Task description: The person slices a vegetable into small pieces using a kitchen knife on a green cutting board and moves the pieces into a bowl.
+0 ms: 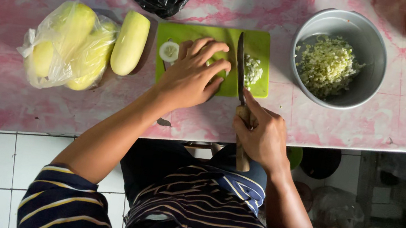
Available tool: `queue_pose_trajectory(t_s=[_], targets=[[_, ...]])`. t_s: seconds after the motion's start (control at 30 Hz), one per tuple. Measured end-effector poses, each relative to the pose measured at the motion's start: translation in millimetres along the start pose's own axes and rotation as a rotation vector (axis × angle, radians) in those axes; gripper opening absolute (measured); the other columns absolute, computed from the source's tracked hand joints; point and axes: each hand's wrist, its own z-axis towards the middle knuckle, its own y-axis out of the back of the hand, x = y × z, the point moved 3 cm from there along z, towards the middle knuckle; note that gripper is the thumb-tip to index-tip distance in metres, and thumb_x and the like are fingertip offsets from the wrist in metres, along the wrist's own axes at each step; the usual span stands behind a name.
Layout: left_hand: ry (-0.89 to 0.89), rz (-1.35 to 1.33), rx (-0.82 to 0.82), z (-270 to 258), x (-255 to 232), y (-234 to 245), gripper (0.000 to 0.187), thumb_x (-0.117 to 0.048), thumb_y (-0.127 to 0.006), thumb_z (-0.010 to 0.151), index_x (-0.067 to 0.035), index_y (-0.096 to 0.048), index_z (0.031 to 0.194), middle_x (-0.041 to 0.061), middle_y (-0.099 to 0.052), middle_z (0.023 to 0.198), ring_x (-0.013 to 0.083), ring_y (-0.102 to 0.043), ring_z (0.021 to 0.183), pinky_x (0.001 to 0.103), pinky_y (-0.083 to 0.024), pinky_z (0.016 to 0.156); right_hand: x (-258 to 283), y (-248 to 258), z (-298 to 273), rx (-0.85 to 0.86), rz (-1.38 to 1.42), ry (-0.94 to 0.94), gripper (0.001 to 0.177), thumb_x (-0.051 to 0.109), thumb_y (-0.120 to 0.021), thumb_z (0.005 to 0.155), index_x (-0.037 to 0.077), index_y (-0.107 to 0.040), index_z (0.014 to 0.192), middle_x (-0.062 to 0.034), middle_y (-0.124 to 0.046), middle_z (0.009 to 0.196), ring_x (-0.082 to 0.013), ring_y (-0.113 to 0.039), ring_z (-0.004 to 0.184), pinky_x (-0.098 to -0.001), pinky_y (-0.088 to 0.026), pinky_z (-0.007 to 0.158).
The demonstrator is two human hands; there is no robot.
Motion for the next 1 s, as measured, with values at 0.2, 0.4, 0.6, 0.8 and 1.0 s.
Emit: queue_pose_trajectory(t_s=[0.2,0.4,0.6,0.8,1.0], targets=[[0.015,0.009,0.010,-5,-2,2,0.029,-0.023,-0.074,0.089,-0.013,-0.064,0.114,0.007,-0.050,0.139,0.0334,-0.044,0.132,0.055,-0.035,0.108,10,1,-16,0.017,0.019,-0.039,0.061,0.013,-0.076,0.080,0.007,-0.063,0.140,-0.0171,-0.069,0.076,-0.0279,-0.068,0.059,-0.0377,-0.053,0.061],[0.025,0.057,-0.045,-6,-5,0,0.022,-0.023,-0.074,0.093,-0.013,-0.066,0.112,0.007,-0.053,0.135,0.0316,-0.045,0.128,0.052,-0.037,0.106,17,-1,-13,0.006,-0.075,0.014,0.059,0.018,-0.076,0.080,0.009,-0.065,0.138,-0.0174,-0.071,0.079,-0.0339,-0.069,0.065,-0.0426,-0.055,0.063],[0.079,0.125,-0.110,1,-16,-9,0.022,-0.024,-0.075,0.090,-0.009,-0.066,0.104,0.005,-0.054,0.122,0.0284,-0.048,0.120,0.051,-0.037,0.098,13,-2,-10,-0.001,-0.116,0.016,0.061,0.022,-0.075,0.080,0.009,-0.065,0.139,-0.0183,-0.072,0.082,-0.0362,-0.070,0.066,-0.0444,-0.054,0.062],[0.089,-0.036,-0.122,0,-9,-12,0.011,-0.014,-0.075,0.087,-0.012,-0.070,0.097,0.002,-0.058,0.116,0.0265,-0.051,0.115,0.049,-0.037,0.098,15,-2,-15,0.019,-0.156,-0.071,0.061,0.022,-0.075,0.080,0.010,-0.065,0.139,-0.0161,-0.072,0.077,-0.0340,-0.069,0.062,-0.0440,-0.053,0.060],[0.082,-0.076,-0.101,0,-7,-7,0.012,-0.012,-0.076,0.085,-0.012,-0.072,0.096,0.002,-0.059,0.114,0.0276,-0.051,0.113,0.048,-0.038,0.096,19,-7,-10,0.020,-0.202,0.038,0.057,0.022,-0.075,0.082,0.008,-0.066,0.137,-0.0163,-0.072,0.079,-0.0353,-0.069,0.065,-0.0446,-0.054,0.061]])
